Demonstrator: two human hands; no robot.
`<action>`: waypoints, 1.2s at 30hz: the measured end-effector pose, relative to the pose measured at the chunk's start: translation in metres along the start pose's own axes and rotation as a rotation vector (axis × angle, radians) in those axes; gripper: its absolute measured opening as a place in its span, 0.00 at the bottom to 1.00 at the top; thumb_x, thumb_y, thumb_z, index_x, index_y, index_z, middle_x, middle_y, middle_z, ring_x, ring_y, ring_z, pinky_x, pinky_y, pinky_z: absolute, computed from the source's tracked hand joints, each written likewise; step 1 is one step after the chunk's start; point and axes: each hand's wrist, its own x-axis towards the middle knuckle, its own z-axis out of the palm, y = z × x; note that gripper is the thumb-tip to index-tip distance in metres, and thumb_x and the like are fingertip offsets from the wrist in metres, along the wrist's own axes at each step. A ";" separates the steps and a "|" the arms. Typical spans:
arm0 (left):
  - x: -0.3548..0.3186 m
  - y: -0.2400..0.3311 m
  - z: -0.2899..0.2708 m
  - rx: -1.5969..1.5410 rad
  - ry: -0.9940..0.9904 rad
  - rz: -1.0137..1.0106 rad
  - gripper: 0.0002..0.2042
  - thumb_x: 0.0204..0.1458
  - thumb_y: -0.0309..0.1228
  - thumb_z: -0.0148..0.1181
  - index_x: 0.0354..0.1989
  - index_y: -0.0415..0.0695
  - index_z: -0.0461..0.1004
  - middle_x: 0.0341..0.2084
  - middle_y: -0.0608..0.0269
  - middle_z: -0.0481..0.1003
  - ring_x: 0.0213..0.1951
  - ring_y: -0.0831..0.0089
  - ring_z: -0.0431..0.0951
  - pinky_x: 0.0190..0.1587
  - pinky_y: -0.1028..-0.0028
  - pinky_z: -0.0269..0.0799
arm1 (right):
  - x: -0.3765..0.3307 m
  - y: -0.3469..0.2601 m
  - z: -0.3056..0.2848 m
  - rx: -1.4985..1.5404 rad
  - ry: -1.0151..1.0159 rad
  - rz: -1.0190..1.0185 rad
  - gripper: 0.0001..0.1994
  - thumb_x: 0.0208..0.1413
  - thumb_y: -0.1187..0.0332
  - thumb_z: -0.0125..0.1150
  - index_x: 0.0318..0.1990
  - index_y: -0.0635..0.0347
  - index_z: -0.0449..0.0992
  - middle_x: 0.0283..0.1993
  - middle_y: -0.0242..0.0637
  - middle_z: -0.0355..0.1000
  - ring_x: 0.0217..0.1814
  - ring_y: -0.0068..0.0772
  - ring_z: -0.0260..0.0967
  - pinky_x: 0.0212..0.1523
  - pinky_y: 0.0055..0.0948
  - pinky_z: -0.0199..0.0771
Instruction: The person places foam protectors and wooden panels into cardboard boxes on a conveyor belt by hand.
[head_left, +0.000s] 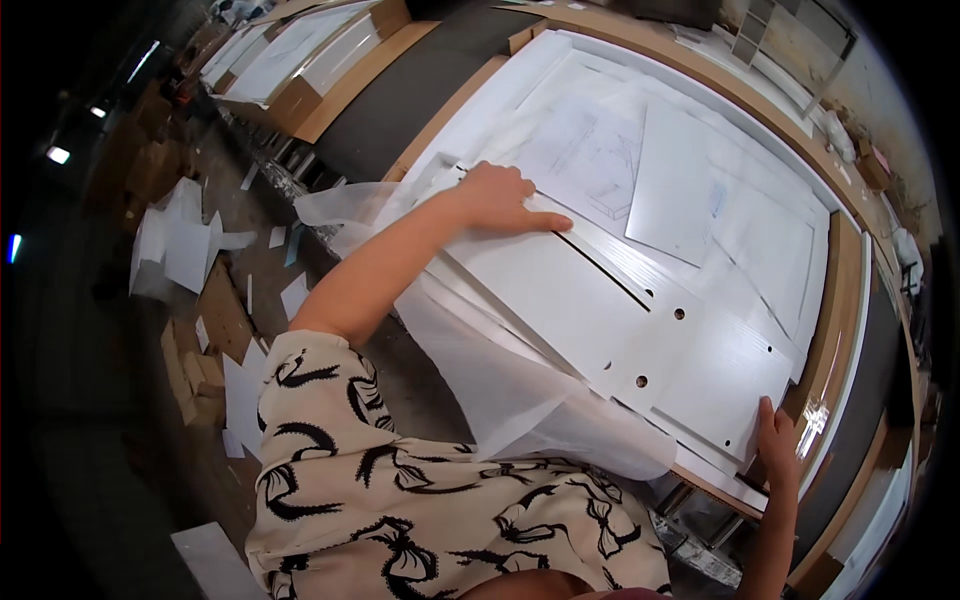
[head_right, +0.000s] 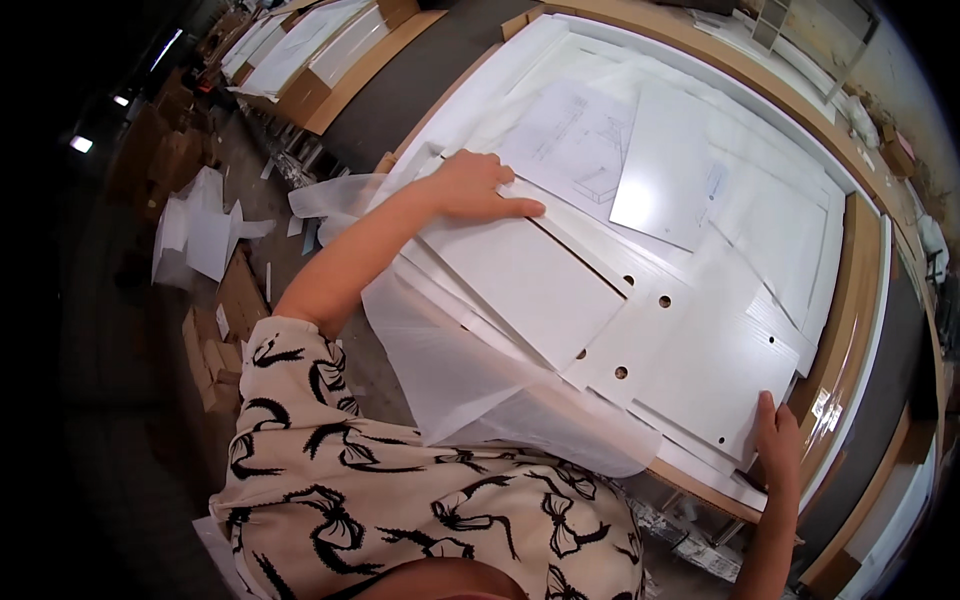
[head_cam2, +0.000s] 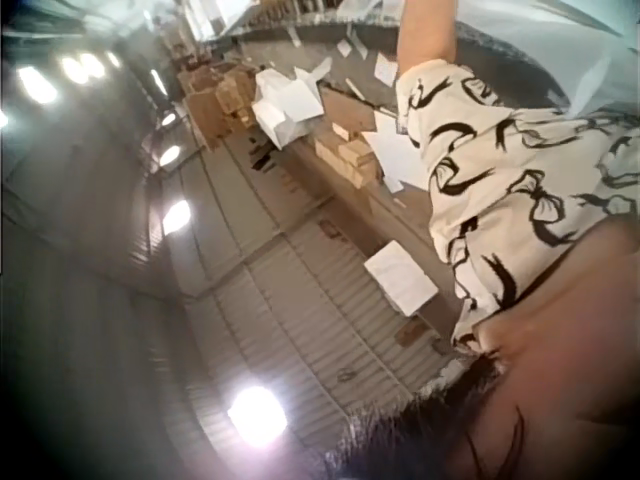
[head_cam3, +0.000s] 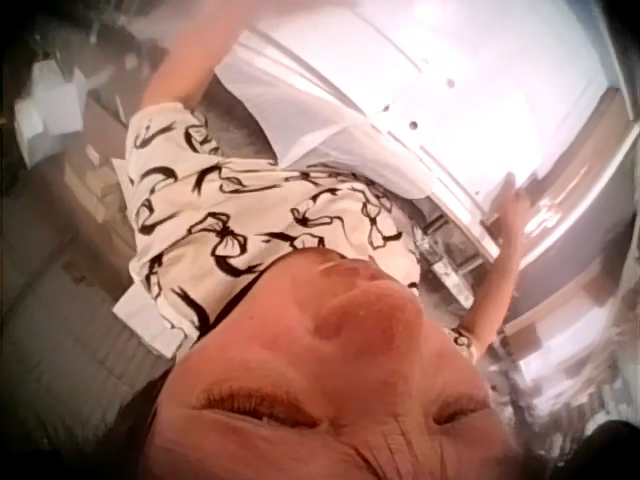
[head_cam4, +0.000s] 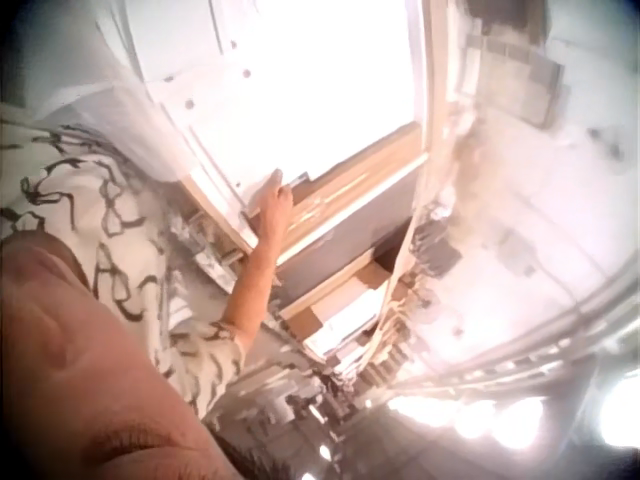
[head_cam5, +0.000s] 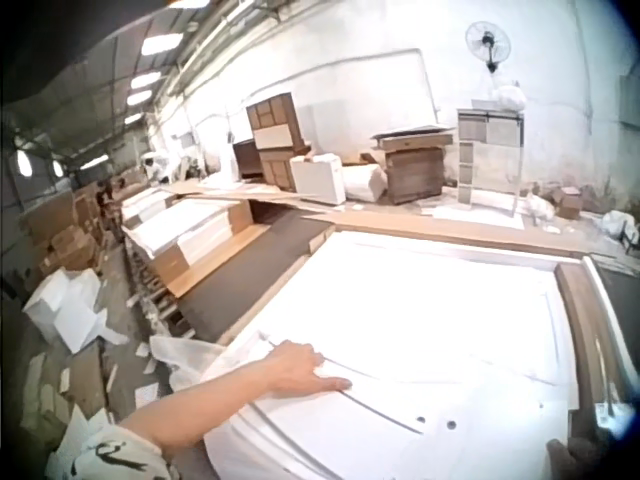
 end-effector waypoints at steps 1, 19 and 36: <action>-0.002 0.000 0.002 -0.002 0.009 0.002 0.44 0.40 0.71 0.38 0.36 0.34 0.75 0.30 0.49 0.74 0.37 0.59 0.74 0.41 0.66 0.67 | -0.003 -0.002 0.000 0.014 0.003 0.065 0.27 0.56 0.48 0.47 0.26 0.71 0.69 0.21 0.36 0.64 0.26 0.25 0.58 0.28 0.29 0.61; 0.011 -0.005 0.012 -0.144 0.177 0.091 0.25 0.49 0.51 0.50 0.38 0.38 0.73 0.36 0.54 0.71 0.42 0.57 0.69 0.45 0.66 0.64 | -0.017 -0.007 -0.009 -0.212 -0.017 -0.007 0.28 0.52 0.46 0.51 0.23 0.70 0.69 0.22 0.52 0.68 0.25 0.49 0.66 0.29 0.39 0.65; 0.016 -0.014 0.025 -0.369 0.149 0.165 0.20 0.53 0.46 0.51 0.39 0.40 0.74 0.35 0.60 0.70 0.41 0.67 0.69 0.46 0.74 0.62 | -0.004 -0.014 -0.019 -0.164 -0.263 -0.086 0.21 0.47 0.55 0.61 0.33 0.69 0.72 0.31 0.46 0.72 0.33 0.37 0.69 0.35 0.33 0.67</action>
